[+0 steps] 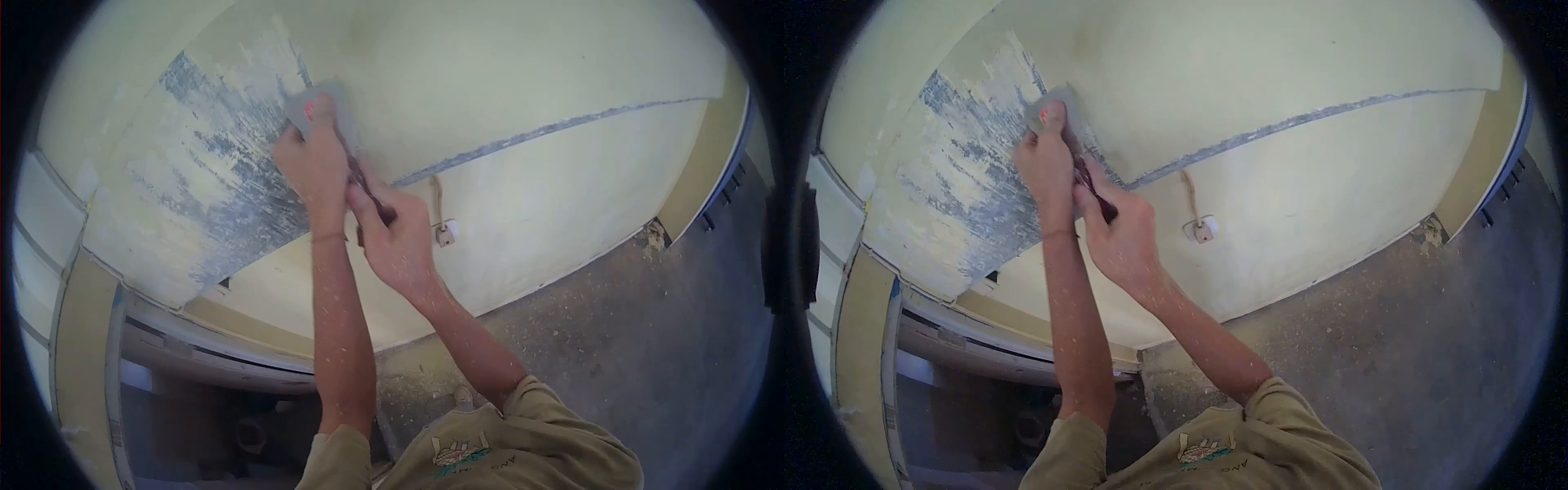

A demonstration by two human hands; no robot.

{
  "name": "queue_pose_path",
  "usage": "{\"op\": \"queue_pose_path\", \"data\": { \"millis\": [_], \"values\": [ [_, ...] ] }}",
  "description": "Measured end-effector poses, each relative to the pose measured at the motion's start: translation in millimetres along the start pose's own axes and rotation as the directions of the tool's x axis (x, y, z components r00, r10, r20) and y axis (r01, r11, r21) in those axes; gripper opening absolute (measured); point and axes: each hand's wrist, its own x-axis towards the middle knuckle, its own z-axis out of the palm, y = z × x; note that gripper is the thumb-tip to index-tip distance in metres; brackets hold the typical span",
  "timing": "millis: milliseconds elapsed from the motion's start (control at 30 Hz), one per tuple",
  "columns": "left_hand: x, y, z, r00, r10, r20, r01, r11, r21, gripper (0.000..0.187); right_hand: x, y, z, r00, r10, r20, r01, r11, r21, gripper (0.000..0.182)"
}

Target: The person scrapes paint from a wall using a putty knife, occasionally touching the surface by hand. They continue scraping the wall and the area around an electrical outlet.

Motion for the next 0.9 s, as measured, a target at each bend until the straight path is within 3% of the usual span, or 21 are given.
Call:
{"op": "queue_pose_path", "data": {
  "millis": [33, 67, 133, 200, 267, 367, 533, 600, 700, 800, 900],
  "values": [
    [3, 12, 2, 0.999, -0.032, -0.006, 0.031, 0.992, -0.122, 0.045, -2, -6, -3, 1.000, -0.013, -0.005, 0.013, 1.000, -0.001, 0.037],
    [-1, 13, 1, 1.000, -0.019, -0.008, 0.018, 0.992, -0.128, 0.045, -5, -9, -4, 1.000, 0.006, -0.002, -0.006, 1.000, 0.010, 0.037],
    [-17, -10, -4, 0.998, 0.063, -0.029, -0.060, 0.994, 0.091, 0.043, -19, -3, -7, 1.000, 0.015, 0.000, -0.015, 0.999, 0.029, 0.037],
    [-35, -57, 2, 0.996, 0.088, -0.013, -0.088, 0.994, -0.063, 0.040, -44, 21, -15, 0.996, 0.078, -0.033, -0.079, 0.996, -0.030, 0.038],
    [-49, -78, 3, 0.996, -0.079, 0.041, 0.084, 0.986, -0.147, 0.040, -60, 38, -20, 0.994, 0.099, -0.040, -0.100, 0.995, -0.022, 0.039],
    [-53, -89, 3, 0.989, -0.130, 0.072, 0.142, 0.969, -0.202, 0.040, -66, 41, -23, 0.991, 0.131, -0.037, -0.132, 0.991, -0.018, 0.040],
    [-56, -83, 4, 0.986, -0.158, 0.061, 0.168, 0.958, -0.233, 0.040, -65, 42, -22, 0.995, 0.100, -0.027, -0.102, 0.990, -0.101, 0.041],
    [-48, -76, 2, 0.981, -0.184, 0.055, 0.192, 0.955, -0.225, 0.039, -64, 42, -15, 0.998, 0.013, -0.053, -0.017, 0.996, -0.082, 0.040],
    [-37, -74, -3, 0.978, -0.187, 0.092, 0.195, 0.976, -0.093, 0.038, -57, 33, -8, 0.991, 0.130, -0.018, -0.130, 0.991, -0.006, 0.039],
    [-33, -60, -6, 0.992, -0.123, 0.019, 0.122, 0.992, 0.040, 0.039, -53, 34, 1, 0.994, 0.086, -0.064, -0.084, 0.996, 0.026, 0.039],
    [-9, -26, 1, 0.997, 0.078, -0.025, -0.077, 0.995, 0.063, 0.044, -20, 15, 1, 0.999, -0.029, -0.040, 0.030, 0.999, 0.030, 0.038]
  ]
}}
